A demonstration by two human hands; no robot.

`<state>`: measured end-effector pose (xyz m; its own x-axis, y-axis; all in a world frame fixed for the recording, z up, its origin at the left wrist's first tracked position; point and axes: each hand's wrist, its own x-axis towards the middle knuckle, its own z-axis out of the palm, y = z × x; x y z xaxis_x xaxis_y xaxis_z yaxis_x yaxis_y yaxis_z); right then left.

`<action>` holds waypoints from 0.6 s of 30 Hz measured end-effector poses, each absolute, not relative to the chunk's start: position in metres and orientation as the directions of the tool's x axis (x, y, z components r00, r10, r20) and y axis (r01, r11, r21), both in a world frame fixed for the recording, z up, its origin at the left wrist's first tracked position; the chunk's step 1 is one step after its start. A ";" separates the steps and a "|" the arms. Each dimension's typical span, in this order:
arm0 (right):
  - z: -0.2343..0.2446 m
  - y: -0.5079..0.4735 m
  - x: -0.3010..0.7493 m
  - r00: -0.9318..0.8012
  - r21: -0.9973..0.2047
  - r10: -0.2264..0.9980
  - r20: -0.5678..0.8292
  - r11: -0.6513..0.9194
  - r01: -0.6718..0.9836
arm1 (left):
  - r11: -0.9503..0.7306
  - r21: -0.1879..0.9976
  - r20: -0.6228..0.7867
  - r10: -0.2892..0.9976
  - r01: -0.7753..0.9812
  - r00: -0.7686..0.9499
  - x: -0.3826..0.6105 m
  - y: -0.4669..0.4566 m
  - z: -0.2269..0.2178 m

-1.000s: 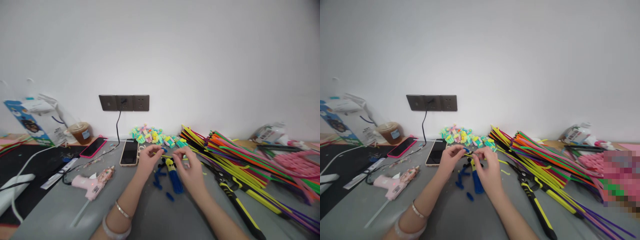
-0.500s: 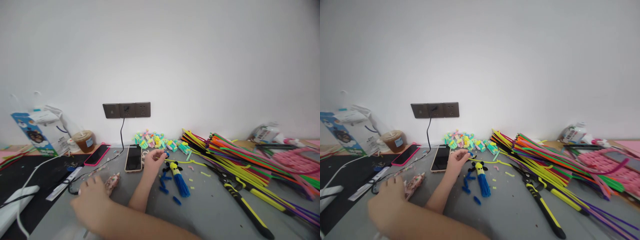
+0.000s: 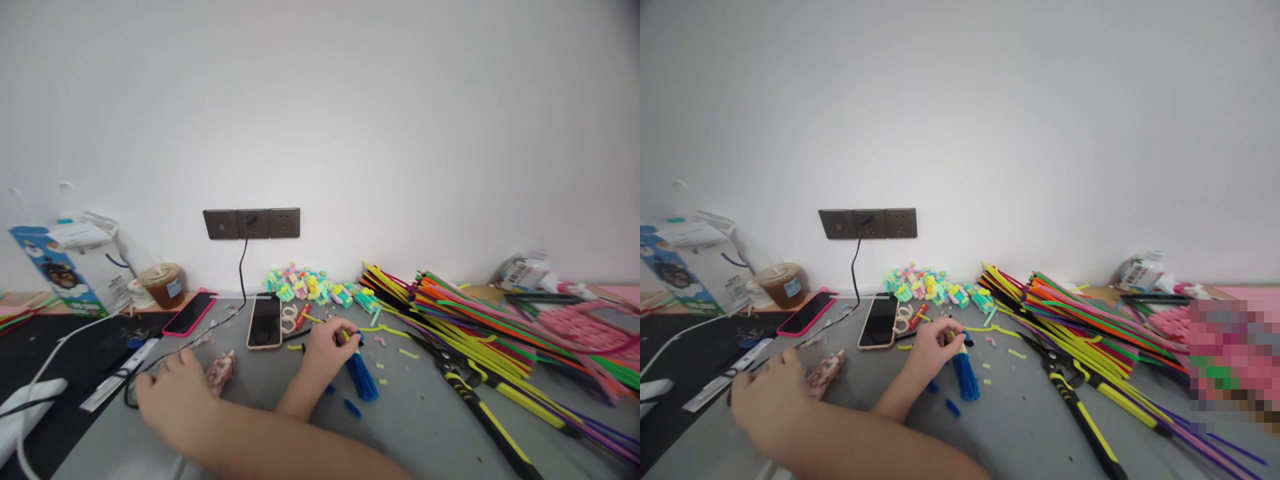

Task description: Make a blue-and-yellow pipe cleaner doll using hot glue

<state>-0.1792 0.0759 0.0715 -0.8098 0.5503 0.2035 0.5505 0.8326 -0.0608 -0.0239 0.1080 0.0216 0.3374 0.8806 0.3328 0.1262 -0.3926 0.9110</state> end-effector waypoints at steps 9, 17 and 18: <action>0.073 0.051 -0.169 -0.776 -0.065 0.564 0.284 0.819 0.571 | -0.351 0.928 0.287 0.889 0.128 0.357 -0.017 0.102 0.020; 0.068 0.029 -0.170 -0.673 -0.248 0.739 0.003 0.653 0.716 | -0.359 0.927 0.297 0.879 0.108 0.372 -0.015 0.095 0.023; 0.067 0.029 -0.172 -0.675 -0.263 0.736 -0.050 0.643 0.720 | -0.358 0.928 0.297 0.880 0.107 0.369 -0.016 0.094 0.023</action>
<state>-0.1725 0.0294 0.0671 -0.6752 0.7359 -0.0498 0.7198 0.6426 -0.2626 -0.0156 0.0945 0.0235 0.3693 0.8804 0.2974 0.1068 -0.3581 0.9276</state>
